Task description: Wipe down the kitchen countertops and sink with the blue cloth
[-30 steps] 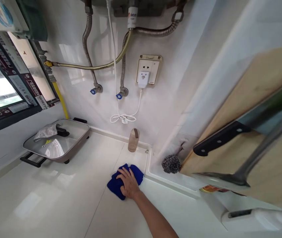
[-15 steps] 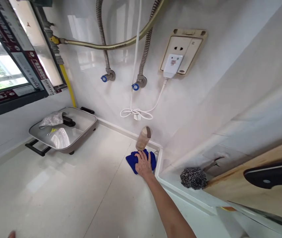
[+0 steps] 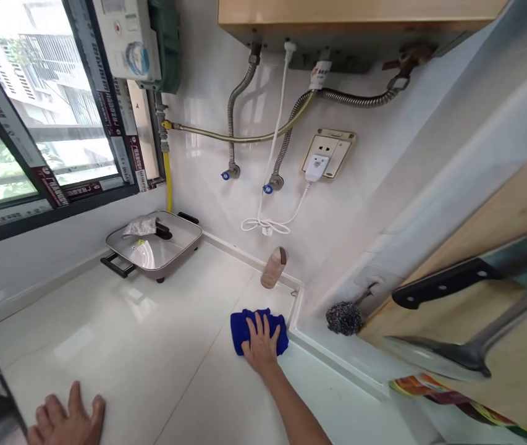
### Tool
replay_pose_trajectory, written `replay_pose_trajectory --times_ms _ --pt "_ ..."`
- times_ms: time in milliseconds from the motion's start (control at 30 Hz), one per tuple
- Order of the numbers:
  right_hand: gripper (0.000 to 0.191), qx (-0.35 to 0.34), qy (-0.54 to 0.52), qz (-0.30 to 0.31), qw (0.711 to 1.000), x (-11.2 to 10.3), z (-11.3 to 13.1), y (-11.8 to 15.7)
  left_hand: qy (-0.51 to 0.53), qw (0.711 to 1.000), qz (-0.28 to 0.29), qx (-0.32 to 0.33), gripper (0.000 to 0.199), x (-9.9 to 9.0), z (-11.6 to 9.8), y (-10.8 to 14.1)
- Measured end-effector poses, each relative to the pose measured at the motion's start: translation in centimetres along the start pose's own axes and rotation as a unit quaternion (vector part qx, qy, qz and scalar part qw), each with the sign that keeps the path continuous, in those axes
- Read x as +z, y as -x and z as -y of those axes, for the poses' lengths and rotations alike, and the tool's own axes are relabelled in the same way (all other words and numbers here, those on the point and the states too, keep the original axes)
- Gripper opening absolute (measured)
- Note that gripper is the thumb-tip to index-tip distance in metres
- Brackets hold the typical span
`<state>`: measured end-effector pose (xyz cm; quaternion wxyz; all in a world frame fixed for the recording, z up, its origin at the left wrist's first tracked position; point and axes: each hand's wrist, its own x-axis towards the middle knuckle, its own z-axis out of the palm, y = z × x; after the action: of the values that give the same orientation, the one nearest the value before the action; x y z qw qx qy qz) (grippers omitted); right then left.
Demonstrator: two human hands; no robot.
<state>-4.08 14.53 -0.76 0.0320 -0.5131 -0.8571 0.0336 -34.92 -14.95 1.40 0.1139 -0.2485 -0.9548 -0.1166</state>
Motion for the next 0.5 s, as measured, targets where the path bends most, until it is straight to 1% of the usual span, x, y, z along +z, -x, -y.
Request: replay_pose_trajectory --times_ms 67,133,200,267,333,400,500 --pt "0.073 -0.034 -0.002 -0.009 0.999 0.2 0.6 3.4 0.014 1.000 0.000 -0.005 0.075 -0.2 0.0 0.3" --pt "0.074 -0.067 -0.001 -0.015 0.998 0.3 0.5 6.7 0.026 1.000 0.004 -0.010 0.072 -0.3 0.1 0.5" --pt "0.075 -0.093 0.000 -0.021 0.995 0.6 -0.3 9.9 0.035 0.999 0.008 -0.009 0.069 -0.4 0.2 0.8" --pt "0.075 -0.105 0.003 -0.029 0.994 0.9 -1.6 12.7 0.045 0.999 0.007 -0.008 0.068 -0.4 0.3 1.0" --pt "0.074 -0.097 0.011 -0.040 0.994 1.4 -3.2 15.3 0.064 0.998 0.001 -0.009 0.068 -0.3 0.4 1.1" --pt "0.073 -0.073 0.023 -0.051 0.996 2.1 -4.8 17.8 0.082 0.997 -0.005 -0.007 0.069 -0.3 0.5 1.2" --pt "0.071 -0.040 0.046 -0.059 0.996 3.1 -7.3 21.7 0.089 0.996 0.003 -0.006 0.068 -0.3 0.6 1.2"
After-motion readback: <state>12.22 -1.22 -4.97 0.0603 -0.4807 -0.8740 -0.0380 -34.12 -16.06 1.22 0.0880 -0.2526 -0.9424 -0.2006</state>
